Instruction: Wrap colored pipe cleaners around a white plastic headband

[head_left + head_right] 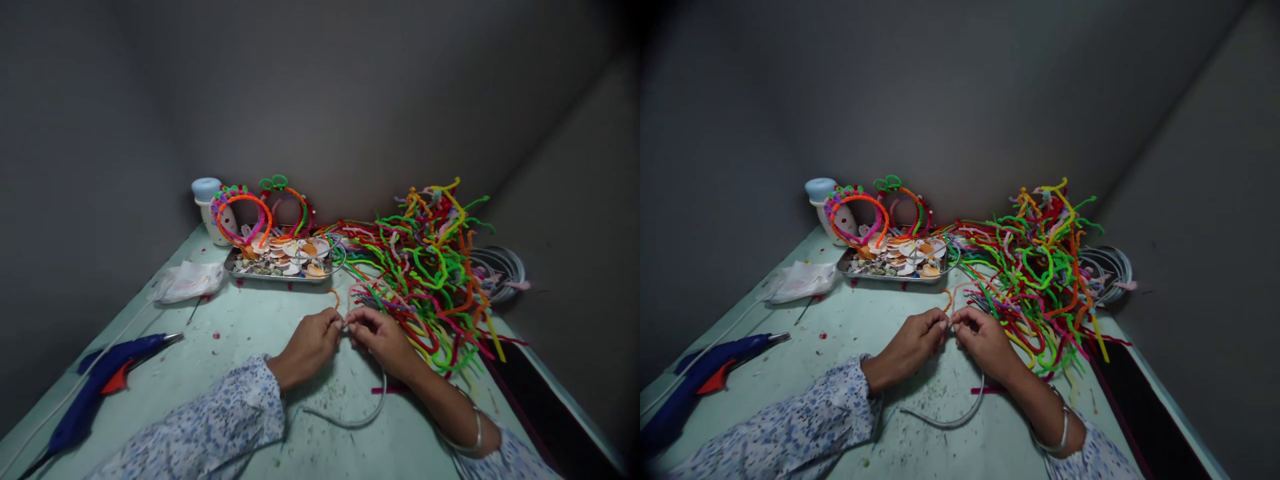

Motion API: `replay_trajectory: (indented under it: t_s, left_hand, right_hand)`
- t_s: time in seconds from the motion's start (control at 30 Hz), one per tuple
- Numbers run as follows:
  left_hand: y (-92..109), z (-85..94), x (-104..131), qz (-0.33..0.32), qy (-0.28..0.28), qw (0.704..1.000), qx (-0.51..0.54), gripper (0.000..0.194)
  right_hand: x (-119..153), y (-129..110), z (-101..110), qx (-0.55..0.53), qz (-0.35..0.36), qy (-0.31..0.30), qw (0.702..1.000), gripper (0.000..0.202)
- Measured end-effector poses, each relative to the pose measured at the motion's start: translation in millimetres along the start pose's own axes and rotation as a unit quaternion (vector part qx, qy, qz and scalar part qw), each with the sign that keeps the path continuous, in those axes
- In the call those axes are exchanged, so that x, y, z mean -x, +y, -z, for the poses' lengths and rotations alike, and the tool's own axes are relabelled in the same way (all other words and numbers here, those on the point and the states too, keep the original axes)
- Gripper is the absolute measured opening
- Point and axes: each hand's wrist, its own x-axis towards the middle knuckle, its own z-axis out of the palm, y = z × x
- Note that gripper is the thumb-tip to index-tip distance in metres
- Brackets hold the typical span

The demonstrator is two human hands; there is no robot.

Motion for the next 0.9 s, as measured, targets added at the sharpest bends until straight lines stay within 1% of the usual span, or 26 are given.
replay_trajectory:
  t_s: [0.17, 0.27, 0.33, 0.37, 0.43, 0.5, 0.6, 0.7, 0.8, 0.83, 0.9]
  left_hand:
    - [-1, 0.3, -1, 0.005, -0.007, 1.0, 0.029, 0.028]
    - [-4, -1.0, -2, 0.02, -0.011, 0.998, 0.06, 0.027]
    - [-7, -2.1, -3, 0.03, -0.018, 0.996, 0.081, 0.027]
    - [-9, -2.5, -4, 0.033, -0.022, 0.995, 0.09, 0.027]
    - [-11, -2.9, -4, 0.033, -0.026, 0.994, 0.1, 0.026]
    - [-11, -2.8, -5, 0.034, -0.028, 0.993, 0.106, 0.025]
    - [-12, -2.8, -6, 0.051, -0.033, 0.991, 0.12, 0.025]
    - [-15, -4.5, -7, 0.066, -0.035, 0.988, 0.135, 0.024]
    - [-19, -6.9, -8, 0.077, -0.028, 0.985, 0.154, 0.022]
    - [-19, -7.3, -9, 0.079, -0.026, 0.983, 0.161, 0.022]
    - [-18, -7.1, -9, 0.081, -0.031, 0.98, 0.18, 0.022]
  right_hand:
    - [0, 2, 0, 0.016, 0.02, 0.009, 1.0, 0.01]
    - [-1, 2, 0, 0.041, 0.03, 0.015, 0.999, 0.009]
    - [-1, 1, 1, 0.076, 0.052, 0.018, 0.996, 0.011]
    - [-1, 0, 1, 0.102, 0.074, 0.018, 0.992, 0.013]
    - [0, -3, 3, 0.168, 0.134, 0.015, 0.976, 0.017]
    - [2, -6, 5, 0.236, 0.193, 0.005, 0.952, 0.023]
    - [5, -9, 7, 0.332, 0.251, -0.037, 0.909, 0.026]
    - [7, -9, 10, 0.389, 0.265, -0.071, 0.88, 0.029]
    - [10, -8, 10, 0.428, 0.265, -0.073, 0.861, 0.03]
    - [10, -7, 10, 0.433, 0.265, -0.069, 0.859, 0.03]
    - [10, -6, 9, 0.423, 0.26, -0.063, 0.865, 0.032]
